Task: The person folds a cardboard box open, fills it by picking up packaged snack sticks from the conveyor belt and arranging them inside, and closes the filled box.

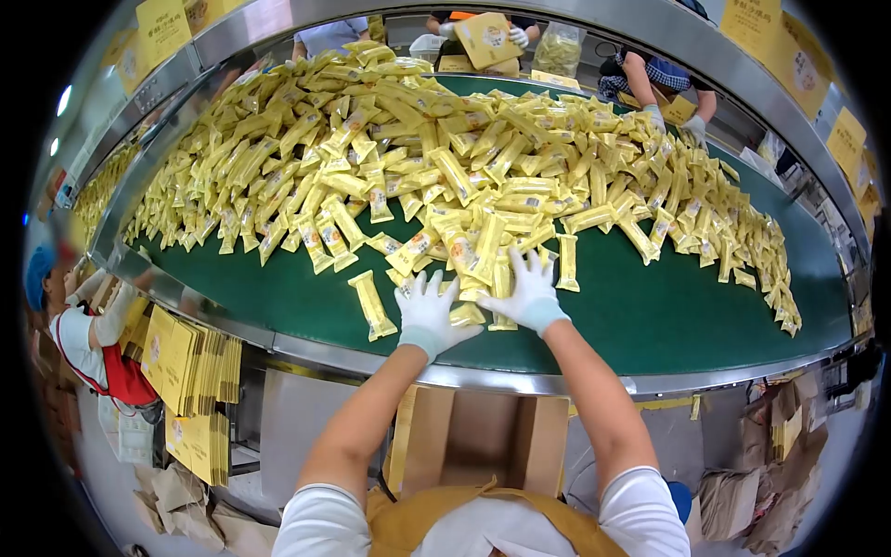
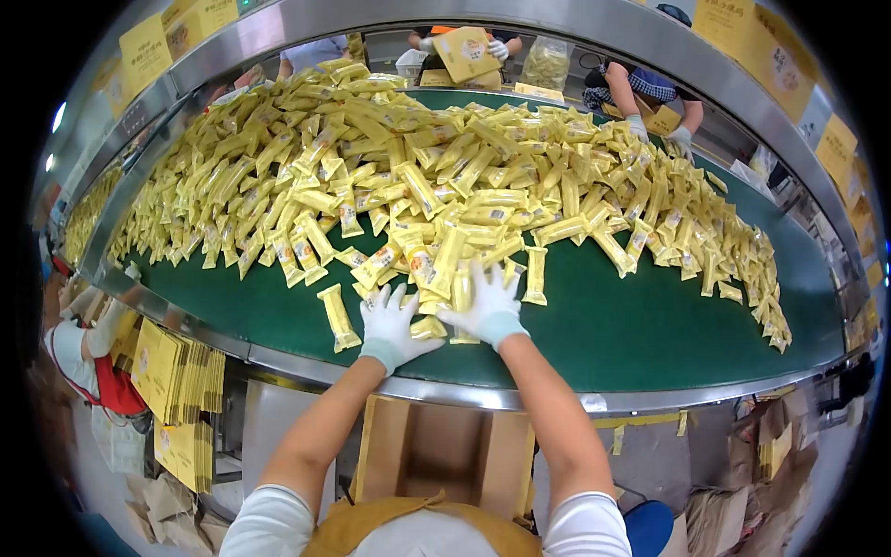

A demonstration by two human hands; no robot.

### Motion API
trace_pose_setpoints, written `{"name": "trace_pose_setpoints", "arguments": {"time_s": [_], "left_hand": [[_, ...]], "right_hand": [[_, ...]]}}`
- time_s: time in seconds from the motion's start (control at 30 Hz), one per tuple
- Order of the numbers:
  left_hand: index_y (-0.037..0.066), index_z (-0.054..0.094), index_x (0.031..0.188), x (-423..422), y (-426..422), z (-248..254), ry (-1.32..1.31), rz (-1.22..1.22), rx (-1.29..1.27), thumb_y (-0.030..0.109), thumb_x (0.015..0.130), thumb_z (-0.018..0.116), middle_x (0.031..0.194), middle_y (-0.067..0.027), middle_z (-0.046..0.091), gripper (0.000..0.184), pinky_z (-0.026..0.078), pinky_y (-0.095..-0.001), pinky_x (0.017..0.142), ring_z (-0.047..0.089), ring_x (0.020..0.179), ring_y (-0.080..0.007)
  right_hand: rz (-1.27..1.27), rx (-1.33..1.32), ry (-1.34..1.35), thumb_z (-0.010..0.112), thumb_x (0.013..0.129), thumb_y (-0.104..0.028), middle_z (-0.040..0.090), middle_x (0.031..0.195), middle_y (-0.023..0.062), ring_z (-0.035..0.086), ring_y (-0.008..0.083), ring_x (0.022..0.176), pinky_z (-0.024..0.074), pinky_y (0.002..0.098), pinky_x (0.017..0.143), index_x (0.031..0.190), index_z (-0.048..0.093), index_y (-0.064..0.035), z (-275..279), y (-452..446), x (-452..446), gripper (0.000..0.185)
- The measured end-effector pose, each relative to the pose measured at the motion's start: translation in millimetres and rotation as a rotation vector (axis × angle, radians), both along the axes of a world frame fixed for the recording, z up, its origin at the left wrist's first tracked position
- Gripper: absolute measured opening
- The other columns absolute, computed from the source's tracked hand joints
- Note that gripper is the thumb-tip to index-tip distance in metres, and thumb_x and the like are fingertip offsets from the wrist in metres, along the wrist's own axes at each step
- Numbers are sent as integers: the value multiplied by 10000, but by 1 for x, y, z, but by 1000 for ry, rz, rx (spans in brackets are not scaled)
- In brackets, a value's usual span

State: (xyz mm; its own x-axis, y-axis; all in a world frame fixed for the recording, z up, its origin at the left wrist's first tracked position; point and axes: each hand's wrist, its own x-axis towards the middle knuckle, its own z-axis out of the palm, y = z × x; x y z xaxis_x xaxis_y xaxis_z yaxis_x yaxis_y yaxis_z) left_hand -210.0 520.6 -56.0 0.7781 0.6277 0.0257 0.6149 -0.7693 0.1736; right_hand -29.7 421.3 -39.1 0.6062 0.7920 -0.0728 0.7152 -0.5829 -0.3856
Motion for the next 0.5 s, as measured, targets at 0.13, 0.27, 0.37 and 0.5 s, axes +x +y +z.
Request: {"name": "trace_pose_setpoints", "arguments": {"time_s": [0.13, 0.27, 0.37, 0.5], "left_hand": [[130, 578, 1367, 4, 11, 0, 92, -56, -10, 708, 686, 715, 1477, -121, 482, 904, 215, -628, 1140, 357, 1428, -330], [177, 572, 1364, -19, 17, -6, -11, -267, -23, 616, 731, 734, 1356, -105, 550, 787, 253, -626, 1105, 429, 1368, -311], [221, 553, 1388, -47, 15, -14, -60, -381, 8, 601, 770, 721, 1330, -107, 557, 745, 263, -644, 1098, 432, 1361, -310], [276, 557, 1392, -73, 4, -14, -94, -490, 203, 583, 832, 674, 1436, -86, 511, 650, 201, -718, 1108, 410, 1395, -304]], "right_hand": [[75, -162, -53, 821, 604, -550, 374, 1538, 166, 206, 528, 1454, 375, 654, 1061, 1558, 302, -222, 7, 18, 1, 1135], [217, -194, -121, 745, 636, -446, 474, 1446, 147, 269, 463, 1454, 409, 625, 1035, 1547, 324, -230, -10, -16, 23, 1027], [376, -211, -240, 708, 682, -474, 488, 1433, 102, 271, 426, 1465, 370, 631, 1064, 1537, 359, -229, -8, -63, 34, 955], [496, -164, -423, 656, 785, -582, 442, 1505, 95, 247, 413, 1478, 249, 663, 1132, 1479, 461, -170, -13, -114, 35, 830]]}}
